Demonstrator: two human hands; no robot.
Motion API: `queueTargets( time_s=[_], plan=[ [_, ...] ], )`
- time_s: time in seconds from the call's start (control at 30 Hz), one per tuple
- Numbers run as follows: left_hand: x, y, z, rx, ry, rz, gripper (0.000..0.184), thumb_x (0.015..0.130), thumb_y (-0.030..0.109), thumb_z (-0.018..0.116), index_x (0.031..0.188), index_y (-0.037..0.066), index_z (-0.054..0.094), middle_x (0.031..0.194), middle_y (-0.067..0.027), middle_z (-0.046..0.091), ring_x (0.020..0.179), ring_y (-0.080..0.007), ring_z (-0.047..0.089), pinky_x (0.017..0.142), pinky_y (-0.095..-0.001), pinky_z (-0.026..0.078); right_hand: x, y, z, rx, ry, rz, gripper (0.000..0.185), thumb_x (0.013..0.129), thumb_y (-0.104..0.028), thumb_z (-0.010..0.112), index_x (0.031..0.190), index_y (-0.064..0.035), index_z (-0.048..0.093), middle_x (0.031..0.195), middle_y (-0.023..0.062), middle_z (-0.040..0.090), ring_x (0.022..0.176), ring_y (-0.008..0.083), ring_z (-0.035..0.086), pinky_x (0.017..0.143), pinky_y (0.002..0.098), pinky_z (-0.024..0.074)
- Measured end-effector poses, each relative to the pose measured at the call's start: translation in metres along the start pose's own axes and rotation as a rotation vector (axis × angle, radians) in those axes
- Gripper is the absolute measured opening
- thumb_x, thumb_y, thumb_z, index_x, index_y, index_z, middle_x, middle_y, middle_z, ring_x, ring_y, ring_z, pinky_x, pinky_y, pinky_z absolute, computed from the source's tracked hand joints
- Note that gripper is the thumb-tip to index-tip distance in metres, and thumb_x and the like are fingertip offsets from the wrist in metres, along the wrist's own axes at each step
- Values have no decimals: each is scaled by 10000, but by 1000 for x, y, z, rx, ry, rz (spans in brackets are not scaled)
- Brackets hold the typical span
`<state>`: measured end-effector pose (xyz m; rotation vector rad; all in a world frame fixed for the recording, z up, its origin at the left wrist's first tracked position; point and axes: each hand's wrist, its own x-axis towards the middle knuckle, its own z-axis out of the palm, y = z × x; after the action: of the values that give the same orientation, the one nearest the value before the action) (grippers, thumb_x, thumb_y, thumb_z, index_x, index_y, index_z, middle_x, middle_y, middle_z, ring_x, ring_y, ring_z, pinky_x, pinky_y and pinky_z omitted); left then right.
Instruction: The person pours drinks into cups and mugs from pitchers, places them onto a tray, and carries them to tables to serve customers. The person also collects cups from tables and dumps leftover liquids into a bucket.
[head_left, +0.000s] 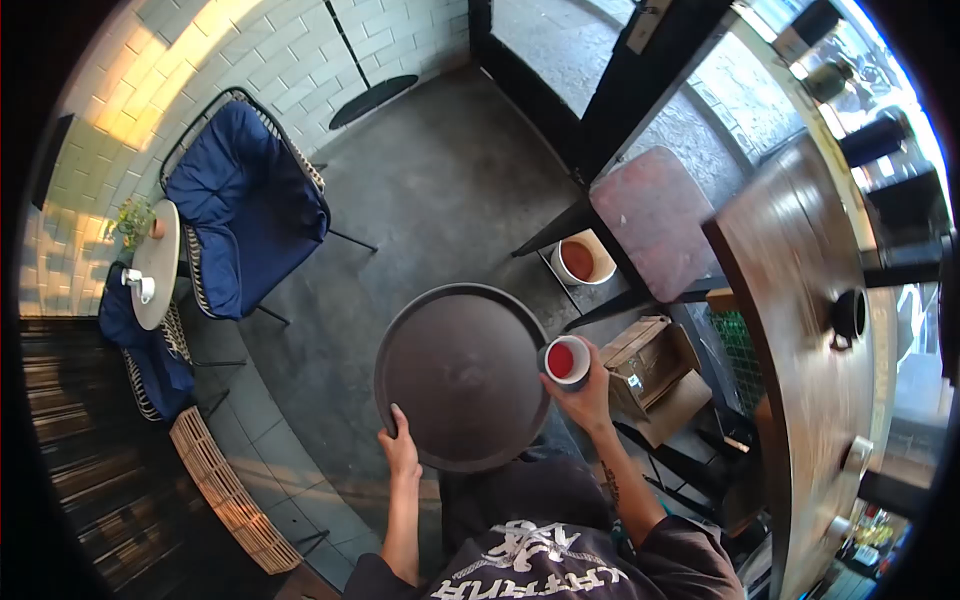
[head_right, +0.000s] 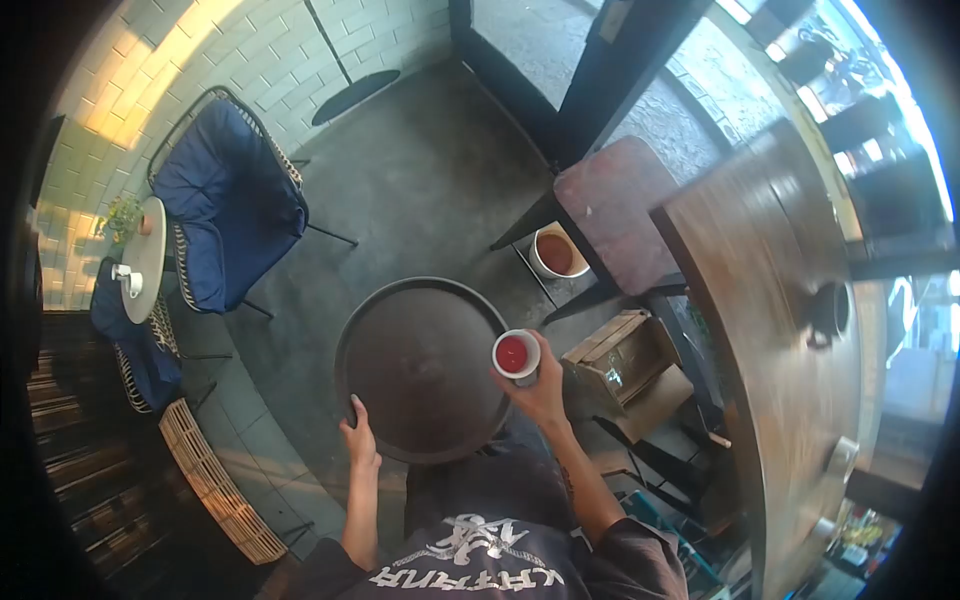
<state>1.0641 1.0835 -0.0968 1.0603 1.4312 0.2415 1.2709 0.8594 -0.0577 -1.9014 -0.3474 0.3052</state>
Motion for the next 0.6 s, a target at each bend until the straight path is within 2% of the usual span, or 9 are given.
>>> queueTargets(
  time_s=[0.07,0.13,0.23,0.3,0.33,0.4,0.47,0.53,0.6],
  plan=[
    [40,-10,15,-26,-16,-57,647,942,486,573,1184,-105,471,1237,-213,529,1125,-225,528,973,-361,431,36,31,7,-54,98,11,615,707,-107,833,1212,1,498,1073,118,629,1014,181,616,885,321,495],
    [74,-36,21,23,186,-54,689,936,489,581,1238,-102,397,1291,-222,484,1164,-236,506,998,-364,417,65,86,19,-21,153,109,613,704,-116,837,1203,9,503,1055,127,640,1002,186,628,868,325,511],
    [110,-66,26,16,162,-89,752,931,490,586,1305,-103,314,1354,-223,433,1218,-256,477,1026,-366,399,105,177,36,-132,212,278,568,717,-145,827,1168,17,523,983,141,668,956,205,653,832,341,528],
    [124,-79,35,75,209,-180,766,927,480,596,1334,-101,307,1394,-213,418,1275,-268,443,1058,-377,372,126,232,48,-283,315,238,517,710,-164,831,1110,12,554,930,142,679,902,226,666,800,357,519],
    [130,-83,42,89,220,-216,761,927,477,598,1332,-101,311,1389,-210,425,1276,-263,443,1059,-376,370,136,267,52,-297,310,265,517,710,-164,831,1110,12,554,930,142,679,902,226,666,800,357,519],
    [139,-107,41,118,245,-284,757,927,474,600,1329,-100,315,1385,-207,433,1276,-258,443,1061,-376,368,155,331,56,-329,461,349,472,698,-185,834,1048,8,581,909,143,680,873,238,661,777,363,505],
    [152,-137,38,120,133,-230,769,921,474,611,1333,-101,310,1380,-203,438,1268,-252,447,1063,-373,362,179,374,59,-290,566,290,444,694,-210,831,1015,-3,604,916,139,678,877,233,649,795,364,497],
    [156,-148,47,125,122,-291,771,916,476,617,1331,-99,313,1366,-205,446,1260,-251,450,1064,-371,360,201,419,55,-361,647,435,483,677,-266,840,1032,-16,630,958,143,692,909,244,660,826,368,496],
    [150,-156,55,124,121,-368,773,911,478,624,1328,-96,317,1352,-207,453,1252,-250,453,1065,-369,358,222,458,44,-458,671,606,568,598,-356,852,1019,-28,660,969,162,701,922,289,675,832,393,508]
  ],
)
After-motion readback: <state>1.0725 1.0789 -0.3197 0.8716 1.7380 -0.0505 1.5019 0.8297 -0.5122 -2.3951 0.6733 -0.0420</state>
